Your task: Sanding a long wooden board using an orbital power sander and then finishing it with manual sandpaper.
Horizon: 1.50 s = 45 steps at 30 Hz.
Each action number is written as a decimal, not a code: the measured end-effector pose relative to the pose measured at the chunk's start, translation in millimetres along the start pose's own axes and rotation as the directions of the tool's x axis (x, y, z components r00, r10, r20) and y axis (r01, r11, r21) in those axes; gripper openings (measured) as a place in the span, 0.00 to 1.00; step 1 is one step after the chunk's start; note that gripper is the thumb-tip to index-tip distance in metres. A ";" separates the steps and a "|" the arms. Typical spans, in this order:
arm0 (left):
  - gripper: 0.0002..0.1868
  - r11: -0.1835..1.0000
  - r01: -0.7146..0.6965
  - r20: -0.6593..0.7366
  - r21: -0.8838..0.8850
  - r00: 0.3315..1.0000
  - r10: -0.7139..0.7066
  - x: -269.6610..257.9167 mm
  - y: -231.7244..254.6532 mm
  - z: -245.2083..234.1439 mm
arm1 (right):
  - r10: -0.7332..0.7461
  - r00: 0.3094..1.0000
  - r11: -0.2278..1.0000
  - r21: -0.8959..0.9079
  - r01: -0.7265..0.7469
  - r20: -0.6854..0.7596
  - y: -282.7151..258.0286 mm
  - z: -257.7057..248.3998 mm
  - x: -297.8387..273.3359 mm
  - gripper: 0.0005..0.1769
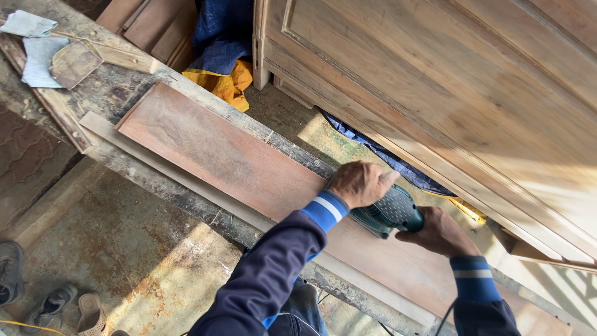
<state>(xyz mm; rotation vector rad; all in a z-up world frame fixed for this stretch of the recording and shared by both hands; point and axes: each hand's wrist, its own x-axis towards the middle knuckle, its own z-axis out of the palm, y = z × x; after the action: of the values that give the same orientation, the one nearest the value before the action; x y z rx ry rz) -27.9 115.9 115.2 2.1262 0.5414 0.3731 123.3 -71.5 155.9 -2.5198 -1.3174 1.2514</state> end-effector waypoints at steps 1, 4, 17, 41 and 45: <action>0.30 1.000 -0.004 0.008 -0.005 1.000 0.004 0.0 -8.6 -4.5 | 0.010 1.000 1.000 0.004 -0.010 -0.001 -11.3 -0.6 1.4 0.23; 0.30 0.998 -0.046 0.006 0.048 0.999 0.046 0.2 -31.9 -21.6 | -0.014 1.000 1.000 0.007 0.014 -0.019 -42.7 -0.8 9.5 0.22; 0.28 0.994 0.074 -0.061 0.086 0.996 -0.069 -7.0 -73.5 -138.0 | -0.088 0.995 0.994 -0.076 0.084 -0.054 -153.6 2.6 59.9 0.23; 0.26 0.992 0.088 -0.144 0.091 0.987 -0.075 -13.0 -69.6 -129.2 | -0.078 0.996 0.997 0.008 0.078 -0.041 -153.2 4.2 47.0 0.26; 0.26 0.997 -0.037 -0.167 0.066 0.985 0.048 -6.3 -53.4 -80.5 | -0.025 0.999 0.996 0.085 0.028 -0.038 -111.1 3.4 20.1 0.25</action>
<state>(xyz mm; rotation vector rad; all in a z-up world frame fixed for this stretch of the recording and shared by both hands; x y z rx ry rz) -82.5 195.8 116.2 2.1815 0.6123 0.5706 52.6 12.6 181.9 -2.4476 -1.2573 1.2222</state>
